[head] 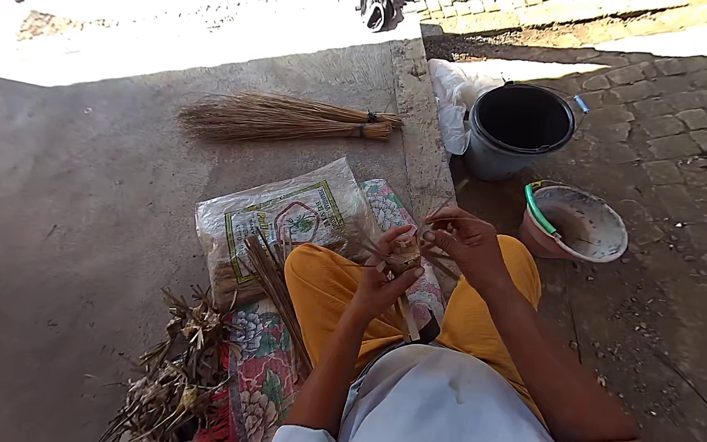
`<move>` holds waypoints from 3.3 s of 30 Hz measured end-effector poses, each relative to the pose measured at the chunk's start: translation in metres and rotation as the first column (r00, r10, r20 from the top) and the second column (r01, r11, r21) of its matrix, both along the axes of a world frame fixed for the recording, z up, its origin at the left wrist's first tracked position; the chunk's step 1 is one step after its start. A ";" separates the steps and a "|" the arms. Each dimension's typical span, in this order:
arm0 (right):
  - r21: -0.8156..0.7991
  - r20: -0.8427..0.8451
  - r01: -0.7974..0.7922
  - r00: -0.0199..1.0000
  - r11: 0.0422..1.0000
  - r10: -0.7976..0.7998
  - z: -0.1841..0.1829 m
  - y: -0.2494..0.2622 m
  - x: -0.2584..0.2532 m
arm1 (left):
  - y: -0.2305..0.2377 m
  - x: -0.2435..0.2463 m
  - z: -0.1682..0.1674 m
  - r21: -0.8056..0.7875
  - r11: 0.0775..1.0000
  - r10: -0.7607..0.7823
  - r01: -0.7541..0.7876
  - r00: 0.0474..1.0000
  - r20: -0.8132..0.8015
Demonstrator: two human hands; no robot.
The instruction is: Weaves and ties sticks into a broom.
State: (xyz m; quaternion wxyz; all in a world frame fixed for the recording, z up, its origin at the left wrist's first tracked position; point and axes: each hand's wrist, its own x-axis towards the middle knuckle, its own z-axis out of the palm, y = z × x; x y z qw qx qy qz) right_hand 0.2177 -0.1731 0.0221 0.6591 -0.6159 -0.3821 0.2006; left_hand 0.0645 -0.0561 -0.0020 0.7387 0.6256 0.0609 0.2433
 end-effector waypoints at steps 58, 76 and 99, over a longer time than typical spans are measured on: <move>0.011 -0.581 -0.399 0.743 0.917 0.331 -0.031 0.023 -0.034 | 0.018 0.032 -0.013 -0.614 0.710 0.452 -0.344 0.892 0.024; -0.195 -0.215 -0.568 0.820 0.800 0.530 -0.028 0.020 -0.036 | 0.025 0.023 -0.033 -0.643 0.739 0.375 -0.202 0.916 0.144; -0.164 -0.247 -0.467 0.872 0.869 0.422 -0.025 -0.004 0.001 | 0.040 0.003 -0.029 -0.741 0.620 -0.214 0.260 0.964 0.159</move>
